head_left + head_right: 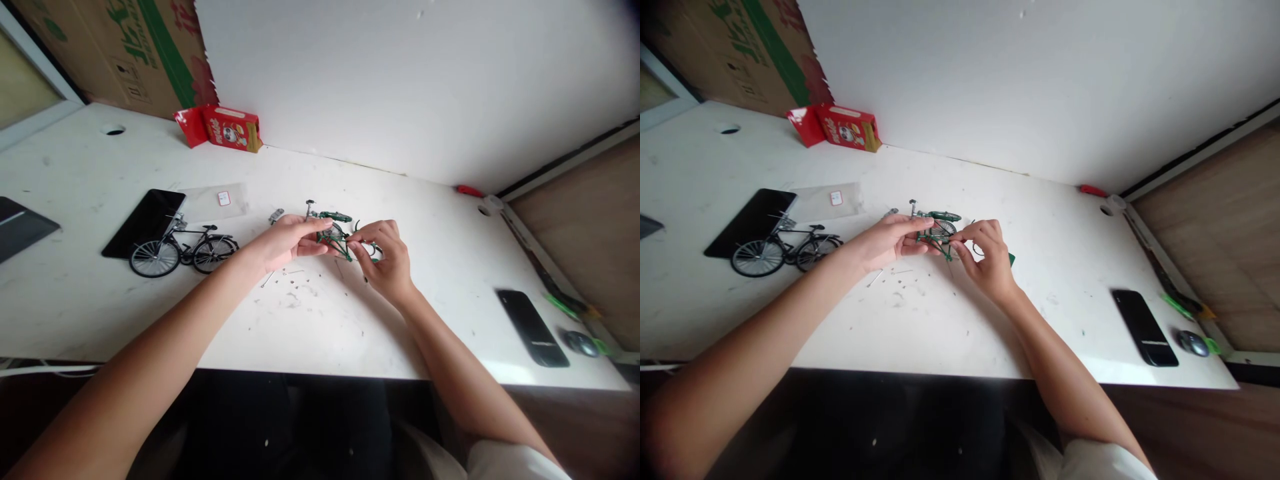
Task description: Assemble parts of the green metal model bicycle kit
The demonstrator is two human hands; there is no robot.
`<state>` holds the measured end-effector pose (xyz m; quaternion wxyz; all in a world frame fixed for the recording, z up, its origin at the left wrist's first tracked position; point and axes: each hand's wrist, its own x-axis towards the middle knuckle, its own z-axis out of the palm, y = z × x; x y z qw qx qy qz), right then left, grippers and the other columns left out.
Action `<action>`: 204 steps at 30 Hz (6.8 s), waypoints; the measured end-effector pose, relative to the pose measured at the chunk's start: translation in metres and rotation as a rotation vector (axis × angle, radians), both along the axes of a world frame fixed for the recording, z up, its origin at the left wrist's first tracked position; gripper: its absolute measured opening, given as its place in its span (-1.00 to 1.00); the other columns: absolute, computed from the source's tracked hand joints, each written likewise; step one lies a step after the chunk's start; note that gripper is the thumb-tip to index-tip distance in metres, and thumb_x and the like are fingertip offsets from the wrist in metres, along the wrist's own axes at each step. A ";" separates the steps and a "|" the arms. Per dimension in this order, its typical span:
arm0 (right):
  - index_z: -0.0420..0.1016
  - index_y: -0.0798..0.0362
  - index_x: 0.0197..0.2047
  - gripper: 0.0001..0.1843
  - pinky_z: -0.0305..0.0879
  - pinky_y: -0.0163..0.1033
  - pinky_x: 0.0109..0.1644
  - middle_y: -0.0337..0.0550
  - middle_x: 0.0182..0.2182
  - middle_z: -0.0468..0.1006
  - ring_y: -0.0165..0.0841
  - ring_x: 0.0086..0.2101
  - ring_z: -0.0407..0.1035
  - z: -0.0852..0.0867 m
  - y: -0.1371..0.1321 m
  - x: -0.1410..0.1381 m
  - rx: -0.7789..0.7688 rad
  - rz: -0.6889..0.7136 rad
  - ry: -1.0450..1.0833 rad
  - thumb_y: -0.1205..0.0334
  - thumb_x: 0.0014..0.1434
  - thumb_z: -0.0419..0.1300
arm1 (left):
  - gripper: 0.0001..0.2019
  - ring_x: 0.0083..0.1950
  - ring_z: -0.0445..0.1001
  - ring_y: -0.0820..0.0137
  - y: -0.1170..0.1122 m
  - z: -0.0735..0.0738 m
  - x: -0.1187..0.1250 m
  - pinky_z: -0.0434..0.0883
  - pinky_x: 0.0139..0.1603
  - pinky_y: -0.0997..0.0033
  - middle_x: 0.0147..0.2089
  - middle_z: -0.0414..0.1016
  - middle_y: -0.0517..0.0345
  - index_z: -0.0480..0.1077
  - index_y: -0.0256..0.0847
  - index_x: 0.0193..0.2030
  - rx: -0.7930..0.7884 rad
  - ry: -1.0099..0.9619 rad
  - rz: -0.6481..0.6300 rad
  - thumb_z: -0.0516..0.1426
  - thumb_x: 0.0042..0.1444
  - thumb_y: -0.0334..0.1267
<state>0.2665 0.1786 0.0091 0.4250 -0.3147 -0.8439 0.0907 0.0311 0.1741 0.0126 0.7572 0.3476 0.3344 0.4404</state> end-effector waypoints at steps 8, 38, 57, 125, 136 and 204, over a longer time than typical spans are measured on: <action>0.57 -0.12 -0.09 -0.91 0.35 0.02 -0.01 -0.18 -0.26 0.62 -0.20 -0.17 0.45 0.002 0.000 0.001 0.058 0.010 -0.027 0.28 0.37 0.30 | -0.82 -0.28 0.73 0.37 -0.002 0.006 -0.001 0.58 -0.31 0.61 -0.17 0.72 -0.10 0.63 -0.38 -0.14 -0.021 0.032 0.011 0.32 0.31 -0.26; 0.54 -0.09 -0.17 -0.94 0.36 -0.01 -0.06 -0.17 -0.27 0.62 -0.23 -0.19 0.44 0.004 -0.003 0.000 -0.047 0.020 -0.014 0.28 0.36 0.31 | -0.81 -0.24 0.74 0.35 -0.002 0.005 -0.001 0.60 -0.26 0.60 -0.20 0.72 -0.14 0.63 -0.40 -0.16 -0.030 0.047 0.014 0.32 0.31 -0.25; 0.60 -0.12 -0.11 -0.94 0.35 0.02 -0.07 -0.15 -0.27 0.59 -0.19 -0.15 0.39 0.011 -0.004 0.003 0.026 0.012 -0.148 0.24 0.37 0.32 | -0.61 -0.12 0.71 0.33 -0.005 0.007 -0.003 0.64 -0.03 0.37 -0.05 0.69 -0.09 0.59 -0.37 -0.02 0.011 0.067 -0.021 0.50 0.05 -0.28; 0.62 -0.10 0.04 -0.76 0.44 -0.10 -0.13 -0.16 -0.25 0.61 -0.33 -0.24 0.51 -0.001 -0.008 -0.001 -0.290 -0.035 0.429 0.04 0.49 0.16 | -0.36 -0.06 0.74 0.16 -0.010 0.001 0.005 0.62 0.01 0.23 -0.15 0.71 -0.02 0.43 -0.29 0.21 0.243 0.107 -0.076 0.49 -0.01 -0.38; 0.66 -0.12 -0.06 -0.89 0.46 -0.07 -0.11 -0.16 -0.19 0.67 -0.27 -0.16 0.51 -0.003 -0.005 0.001 -0.194 -0.038 0.313 0.16 0.35 0.36 | -0.58 -0.08 0.74 0.19 -0.008 0.003 0.004 0.65 -0.03 0.25 -0.06 0.71 -0.12 0.50 -0.32 0.12 0.178 0.009 -0.105 0.42 0.17 -0.26; 0.71 0.01 -0.24 -0.73 0.39 -0.29 -0.45 -0.18 -0.40 0.67 -0.42 -0.44 0.45 0.001 -0.011 0.001 -0.740 0.011 0.426 -0.03 0.19 0.49 | -0.66 -0.18 0.72 0.26 -0.009 0.002 0.010 0.67 -0.09 0.23 -0.18 0.71 -0.05 0.49 -0.33 0.06 0.165 0.160 -0.006 0.40 0.20 -0.29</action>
